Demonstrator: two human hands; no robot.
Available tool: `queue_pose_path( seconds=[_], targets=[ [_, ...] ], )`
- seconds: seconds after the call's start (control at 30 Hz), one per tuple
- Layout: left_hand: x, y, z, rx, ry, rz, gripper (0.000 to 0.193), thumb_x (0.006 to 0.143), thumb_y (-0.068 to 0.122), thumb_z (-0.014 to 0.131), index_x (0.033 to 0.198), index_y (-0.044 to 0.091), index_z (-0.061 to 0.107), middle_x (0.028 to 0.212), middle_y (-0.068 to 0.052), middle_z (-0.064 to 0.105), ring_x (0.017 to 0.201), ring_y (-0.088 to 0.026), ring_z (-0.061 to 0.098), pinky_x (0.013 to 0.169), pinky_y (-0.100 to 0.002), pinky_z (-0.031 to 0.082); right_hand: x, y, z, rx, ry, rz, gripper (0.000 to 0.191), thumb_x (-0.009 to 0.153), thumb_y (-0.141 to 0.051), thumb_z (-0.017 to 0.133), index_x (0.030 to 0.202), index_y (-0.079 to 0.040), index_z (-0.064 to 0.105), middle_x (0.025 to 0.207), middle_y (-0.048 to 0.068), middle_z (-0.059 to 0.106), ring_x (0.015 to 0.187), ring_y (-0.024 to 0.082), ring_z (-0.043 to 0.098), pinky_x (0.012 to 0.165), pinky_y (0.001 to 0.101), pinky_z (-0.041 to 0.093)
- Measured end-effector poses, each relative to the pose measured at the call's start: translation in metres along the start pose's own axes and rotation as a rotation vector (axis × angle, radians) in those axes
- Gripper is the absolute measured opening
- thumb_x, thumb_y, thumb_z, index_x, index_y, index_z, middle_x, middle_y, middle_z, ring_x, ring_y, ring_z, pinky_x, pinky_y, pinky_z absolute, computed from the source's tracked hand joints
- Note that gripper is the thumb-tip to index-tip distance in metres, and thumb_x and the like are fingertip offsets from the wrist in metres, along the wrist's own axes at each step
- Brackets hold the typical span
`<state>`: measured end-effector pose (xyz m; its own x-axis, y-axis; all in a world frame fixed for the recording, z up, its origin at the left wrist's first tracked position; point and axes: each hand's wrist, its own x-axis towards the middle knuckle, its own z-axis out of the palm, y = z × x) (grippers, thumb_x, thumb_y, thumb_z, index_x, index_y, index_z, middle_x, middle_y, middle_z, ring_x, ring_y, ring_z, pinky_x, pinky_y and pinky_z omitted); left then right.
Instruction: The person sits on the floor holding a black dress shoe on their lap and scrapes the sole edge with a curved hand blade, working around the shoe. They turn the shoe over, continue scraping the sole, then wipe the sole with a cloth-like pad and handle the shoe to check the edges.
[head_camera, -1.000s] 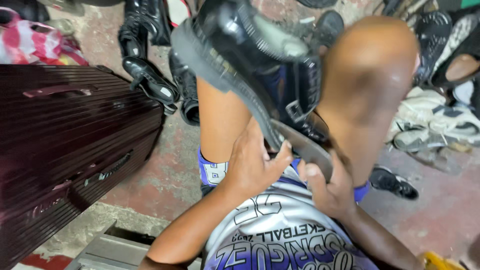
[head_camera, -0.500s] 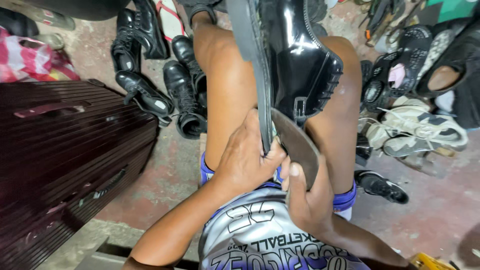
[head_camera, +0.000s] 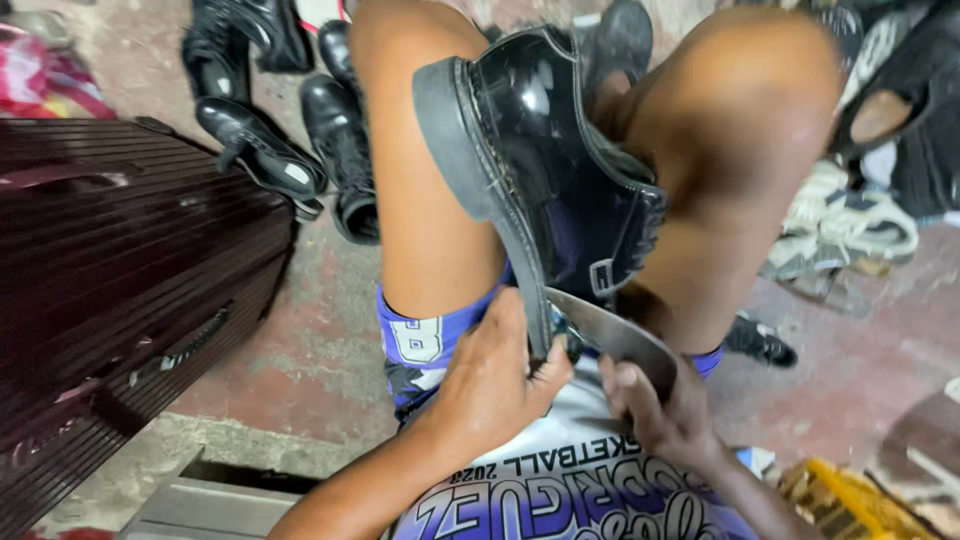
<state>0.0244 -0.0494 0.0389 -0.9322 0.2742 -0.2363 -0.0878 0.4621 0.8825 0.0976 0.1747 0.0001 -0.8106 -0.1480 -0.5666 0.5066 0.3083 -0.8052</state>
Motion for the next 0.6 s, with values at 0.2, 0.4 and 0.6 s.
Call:
queue_pose_path(
  seconds=[0.2,0.4,0.6],
  targets=[
    [0.014,-0.014,0.030,-0.011,-0.090,-0.027,0.037,0.089,0.018,0.072,0.113,-0.002,0.053,0.093,-0.026,0.061,0.082,-0.044,0.064,0.073,-0.050,0.051,0.008,-0.007,-0.008,0.249,0.139,-0.223,0.035,0.100,-0.013,0.052,0.134,-0.003,0.048,0.088,0.003,0.064,0.065,0.006,0.059,0.060,0.0223,0.050],
    [0.051,-0.008,0.006,-0.011,-0.269,0.037,0.042,0.088,0.026,0.075,0.112,-0.001,0.054,0.086,-0.020,0.066,0.079,-0.035,0.067,0.071,-0.043,0.054,0.021,-0.034,0.001,0.208,0.140,-0.120,0.018,0.103,-0.011,0.051,0.116,0.001,0.055,0.083,0.004,0.063,0.063,0.008,0.057,0.060,0.0234,0.048],
    [0.065,-0.021,-0.007,-0.015,-0.308,-0.111,0.044,0.087,0.039,0.078,0.109,0.004,0.063,0.075,-0.014,0.069,0.065,-0.023,0.067,0.063,-0.038,0.054,0.036,-0.048,0.003,0.229,0.108,-0.127,0.019,0.104,-0.010,0.047,0.116,0.003,0.055,0.084,0.005,0.061,0.062,0.008,0.056,0.062,0.0232,0.049]
  ],
)
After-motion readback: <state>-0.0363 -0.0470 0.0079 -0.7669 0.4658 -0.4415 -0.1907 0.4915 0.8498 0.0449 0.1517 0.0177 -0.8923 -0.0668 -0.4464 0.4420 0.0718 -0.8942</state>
